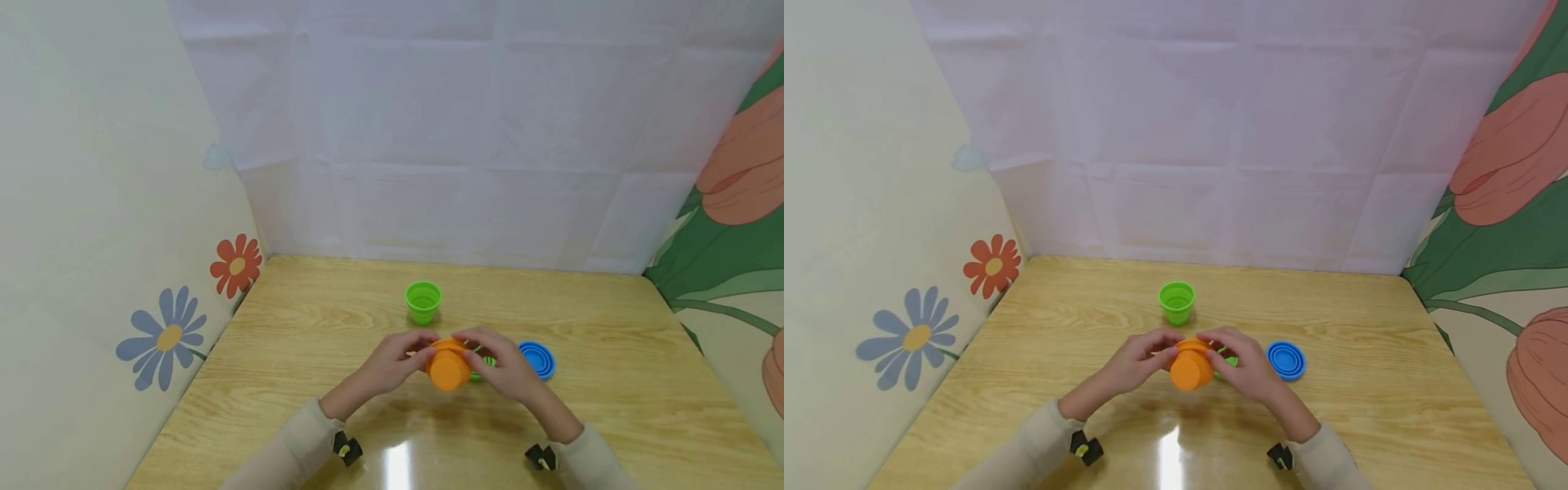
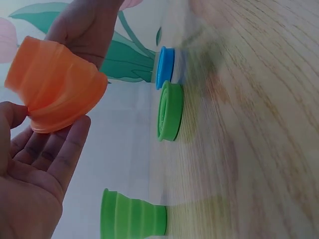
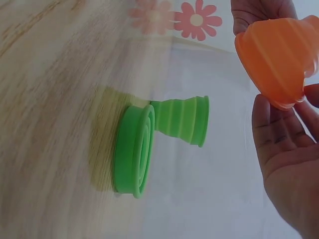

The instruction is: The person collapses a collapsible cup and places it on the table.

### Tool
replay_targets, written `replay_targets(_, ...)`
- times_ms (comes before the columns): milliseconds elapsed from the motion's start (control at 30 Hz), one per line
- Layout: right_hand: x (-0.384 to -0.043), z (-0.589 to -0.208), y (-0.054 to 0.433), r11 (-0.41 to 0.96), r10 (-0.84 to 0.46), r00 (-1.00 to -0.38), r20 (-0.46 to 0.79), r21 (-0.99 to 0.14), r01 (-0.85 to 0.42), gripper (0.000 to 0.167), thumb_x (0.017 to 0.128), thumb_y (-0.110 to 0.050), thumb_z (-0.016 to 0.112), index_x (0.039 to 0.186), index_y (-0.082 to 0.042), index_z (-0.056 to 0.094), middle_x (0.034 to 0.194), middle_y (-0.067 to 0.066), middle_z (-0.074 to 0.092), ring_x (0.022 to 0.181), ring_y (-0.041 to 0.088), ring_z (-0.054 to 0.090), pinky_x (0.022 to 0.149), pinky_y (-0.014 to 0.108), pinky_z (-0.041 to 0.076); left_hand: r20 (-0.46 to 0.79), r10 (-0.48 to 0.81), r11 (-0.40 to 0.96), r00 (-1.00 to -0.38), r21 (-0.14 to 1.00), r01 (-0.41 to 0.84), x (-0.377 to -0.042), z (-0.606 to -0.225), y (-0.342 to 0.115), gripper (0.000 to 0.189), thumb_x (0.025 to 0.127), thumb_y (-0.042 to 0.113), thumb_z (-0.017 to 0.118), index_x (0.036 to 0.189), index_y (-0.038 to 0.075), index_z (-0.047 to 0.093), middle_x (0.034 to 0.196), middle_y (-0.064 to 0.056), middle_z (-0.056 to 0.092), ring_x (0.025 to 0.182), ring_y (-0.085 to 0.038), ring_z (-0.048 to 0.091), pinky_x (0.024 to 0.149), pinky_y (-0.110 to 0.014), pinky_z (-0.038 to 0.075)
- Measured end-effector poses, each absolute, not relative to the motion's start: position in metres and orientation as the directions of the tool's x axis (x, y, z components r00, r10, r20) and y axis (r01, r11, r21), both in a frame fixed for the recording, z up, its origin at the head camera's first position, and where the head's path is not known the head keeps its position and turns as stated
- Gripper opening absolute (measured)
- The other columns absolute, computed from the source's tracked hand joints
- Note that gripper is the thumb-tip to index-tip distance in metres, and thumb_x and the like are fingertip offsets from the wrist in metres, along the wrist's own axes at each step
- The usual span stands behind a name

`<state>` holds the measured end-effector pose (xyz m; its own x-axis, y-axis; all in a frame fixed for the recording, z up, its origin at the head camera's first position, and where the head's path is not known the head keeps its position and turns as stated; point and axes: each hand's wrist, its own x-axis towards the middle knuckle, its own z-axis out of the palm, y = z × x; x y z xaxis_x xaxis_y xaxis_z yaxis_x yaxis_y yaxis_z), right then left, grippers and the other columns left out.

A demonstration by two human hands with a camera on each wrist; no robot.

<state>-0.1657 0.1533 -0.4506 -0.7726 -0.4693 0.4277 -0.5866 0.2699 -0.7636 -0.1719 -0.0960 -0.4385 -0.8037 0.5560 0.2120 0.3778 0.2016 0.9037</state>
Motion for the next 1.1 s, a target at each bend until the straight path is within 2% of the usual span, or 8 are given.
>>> replay_targets(233, -0.1646, -0.451, 0.1559, 0.208, -0.43, -0.797, 0.424, -0.813, -0.545, 0.031, 0.099, 0.002, 0.059, 0.13, 0.0, 0.061, 0.121, 0.016, 0.067, 0.103, 0.013, 0.063, 0.081, 0.028, 0.06, 0.232, 0.522, 0.139, -0.821, 0.927, 0.35, -0.1711, -0.4375, -0.0966, 0.025, 0.106, 0.008, 0.053, 0.126, -0.004, 0.058, 0.111, -0.022, 0.067, 0.093, -0.015, 0.069, 0.081, -0.05, 0.061)
replay_targets(467, -0.1661, -0.4491, 0.1563, 0.233, -0.455, -0.8, 0.392, -0.814, -0.532, 0.027, 0.1, -0.002, 0.061, 0.126, -0.002, 0.065, 0.118, 0.012, 0.068, 0.102, 0.013, 0.064, 0.083, 0.029, 0.06, 0.218, 0.554, 0.158, -0.804, 0.92, 0.359, -0.1724, -0.4373, -0.0958, 0.02, 0.103, 0.009, 0.057, 0.121, -0.002, 0.06, 0.107, -0.018, 0.068, 0.096, -0.017, 0.065, 0.077, -0.033, 0.063)
replay_targets(700, -0.169, -0.4481, 0.1545, 0.251, -0.501, -0.751, 0.43, -0.758, -0.602, 0.027, 0.098, -0.001, 0.064, 0.124, -0.002, 0.067, 0.118, 0.011, 0.07, 0.098, 0.018, 0.066, 0.08, 0.029, 0.061, 0.151, 0.556, 0.269, -0.817, 0.897, 0.349, -0.1734, -0.434, -0.0924, 0.02, 0.103, 0.018, 0.06, 0.117, 0.004, 0.065, 0.099, -0.007, 0.069, 0.088, -0.013, 0.064, 0.072, -0.032, 0.061)
replay_targets(800, -0.1687, -0.4474, 0.1537, 0.25, -0.491, -0.76, 0.425, -0.767, -0.591, 0.026, 0.098, -0.001, 0.063, 0.124, -0.002, 0.067, 0.118, 0.01, 0.07, 0.099, 0.016, 0.066, 0.082, 0.028, 0.06, 0.155, 0.551, 0.28, -0.82, 0.891, 0.357, -0.1733, -0.4323, -0.0915, 0.02, 0.103, 0.018, 0.06, 0.116, 0.003, 0.065, 0.1, -0.009, 0.069, 0.089, -0.014, 0.063, 0.07, -0.028, 0.06)
replay_targets(933, -0.1674, -0.4465, 0.1551, 0.224, -0.463, -0.783, 0.414, -0.8, -0.556, 0.028, 0.1, -0.001, 0.061, 0.128, -0.001, 0.063, 0.12, 0.012, 0.068, 0.104, 0.014, 0.064, 0.085, 0.03, 0.06, 0.163, 0.524, 0.244, -0.836, 0.912, 0.33, -0.1734, -0.4335, -0.0918, 0.018, 0.105, 0.014, 0.056, 0.116, 0.0, 0.061, 0.104, -0.013, 0.067, 0.09, -0.015, 0.063, 0.071, -0.029, 0.062)
replay_targets(1100, -0.1675, -0.4483, 0.1578, 0.161, -0.452, -0.776, 0.44, -0.815, -0.556, 0.034, 0.098, 0.004, 0.061, 0.132, 0.001, 0.059, 0.123, 0.017, 0.066, 0.107, 0.011, 0.062, 0.086, 0.033, 0.06, 0.166, 0.485, 0.197, -0.859, 0.936, 0.292, -0.1735, -0.4362, -0.0917, 0.019, 0.107, 0.014, 0.051, 0.116, -0.002, 0.055, 0.107, -0.018, 0.063, 0.088, -0.014, 0.062, 0.074, -0.03, 0.061)
